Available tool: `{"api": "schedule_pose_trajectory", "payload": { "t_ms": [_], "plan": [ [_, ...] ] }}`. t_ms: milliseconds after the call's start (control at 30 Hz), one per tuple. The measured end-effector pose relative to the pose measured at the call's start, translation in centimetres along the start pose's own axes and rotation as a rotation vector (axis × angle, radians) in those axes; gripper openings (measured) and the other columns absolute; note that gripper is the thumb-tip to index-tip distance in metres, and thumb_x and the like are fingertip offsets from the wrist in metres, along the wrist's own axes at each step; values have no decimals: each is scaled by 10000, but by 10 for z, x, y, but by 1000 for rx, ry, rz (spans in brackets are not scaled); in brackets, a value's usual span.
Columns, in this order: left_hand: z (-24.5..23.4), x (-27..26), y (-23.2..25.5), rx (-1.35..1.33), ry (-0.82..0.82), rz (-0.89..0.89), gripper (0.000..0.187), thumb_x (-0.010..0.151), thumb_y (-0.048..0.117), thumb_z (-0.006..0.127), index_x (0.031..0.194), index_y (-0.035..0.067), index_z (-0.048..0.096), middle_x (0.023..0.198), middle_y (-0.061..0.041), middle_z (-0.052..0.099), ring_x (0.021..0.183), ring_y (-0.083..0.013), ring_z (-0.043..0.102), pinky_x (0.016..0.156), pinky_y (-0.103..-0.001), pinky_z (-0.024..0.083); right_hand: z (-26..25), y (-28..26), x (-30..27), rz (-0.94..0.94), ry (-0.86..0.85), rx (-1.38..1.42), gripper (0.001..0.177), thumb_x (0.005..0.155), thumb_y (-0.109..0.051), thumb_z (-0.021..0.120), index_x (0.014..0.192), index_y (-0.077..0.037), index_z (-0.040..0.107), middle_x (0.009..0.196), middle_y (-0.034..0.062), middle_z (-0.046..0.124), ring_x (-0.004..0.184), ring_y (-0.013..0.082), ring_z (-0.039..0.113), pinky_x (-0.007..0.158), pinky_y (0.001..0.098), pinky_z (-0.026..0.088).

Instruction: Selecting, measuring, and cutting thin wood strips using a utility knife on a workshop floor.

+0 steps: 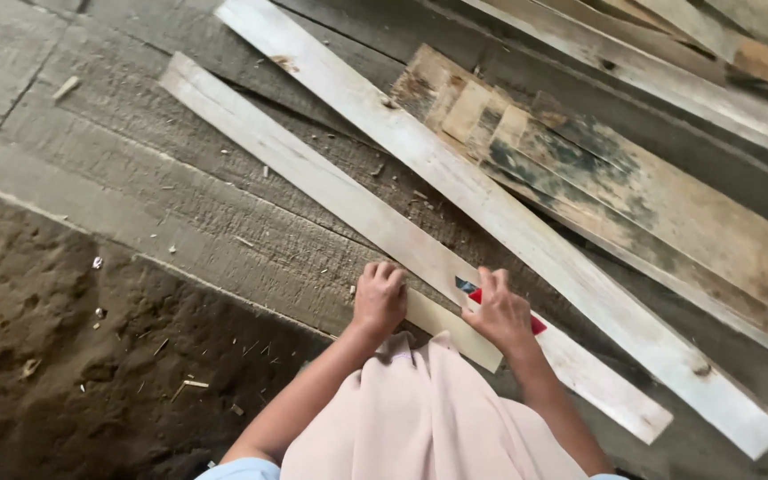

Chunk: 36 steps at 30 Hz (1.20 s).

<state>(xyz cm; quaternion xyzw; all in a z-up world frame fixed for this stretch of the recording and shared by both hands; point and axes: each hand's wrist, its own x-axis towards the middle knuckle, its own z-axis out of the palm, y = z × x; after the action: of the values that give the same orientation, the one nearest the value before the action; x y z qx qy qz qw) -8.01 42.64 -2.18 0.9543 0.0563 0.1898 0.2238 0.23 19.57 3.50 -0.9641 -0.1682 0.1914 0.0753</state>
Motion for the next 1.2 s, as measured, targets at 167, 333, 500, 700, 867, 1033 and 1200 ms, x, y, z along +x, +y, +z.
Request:
{"api": "schedule_pose_trajectory", "payload": {
  "t_ms": [167,333,500,700,867,1033,1200],
  "plan": [
    [-32,-5,6,-126,73,-97,193,746,165,730,920,230,678,922,20,581,963,-268,600,691,-400,539,29,26,34,85,7,-2,420,859,-408,683,1235,-255,576,1174,-3,608,954,367,744,828,527,615],
    [-83,11,6,-191,157,-91,226,758,146,735,926,276,660,926,54,621,933,-247,612,695,-390,523,-15,-50,32,29,123,-40,294,912,-458,659,1158,-310,595,1020,-42,678,948,285,751,824,484,618],
    [-160,25,-26,-199,339,33,279,772,37,655,979,224,658,952,31,620,944,-246,616,763,-353,489,-12,-167,56,-152,107,120,345,877,-377,726,1192,-263,646,1019,4,739,1015,298,737,861,480,600],
    [-179,22,-172,-29,354,-112,470,642,7,650,1069,199,608,1060,-38,623,987,-290,599,810,-398,450,3,-344,123,-296,-77,178,482,956,-380,657,1410,-411,498,1396,-85,521,1408,264,491,1080,539,507],
    [-200,27,-262,61,-285,-182,653,746,180,752,1366,247,559,1487,-85,479,1402,-457,352,1074,-632,306,30,-315,96,-70,-25,87,421,881,-175,641,1285,-287,605,1248,3,584,1156,324,675,962,512,582],
    [-200,41,-279,88,-711,33,914,758,368,816,1564,254,400,1618,-89,389,1530,-505,145,1163,-762,98,65,-225,44,403,-56,107,362,872,-129,536,1203,-228,643,1305,60,563,1104,402,693,967,565,561],
    [-166,50,-291,37,-619,226,826,587,433,918,1338,240,634,1487,-55,424,1394,-398,343,1161,-770,189,94,-178,21,513,-18,186,542,883,-258,591,1423,-296,566,1415,32,516,1198,367,659,1019,531,542]
  ]
}}
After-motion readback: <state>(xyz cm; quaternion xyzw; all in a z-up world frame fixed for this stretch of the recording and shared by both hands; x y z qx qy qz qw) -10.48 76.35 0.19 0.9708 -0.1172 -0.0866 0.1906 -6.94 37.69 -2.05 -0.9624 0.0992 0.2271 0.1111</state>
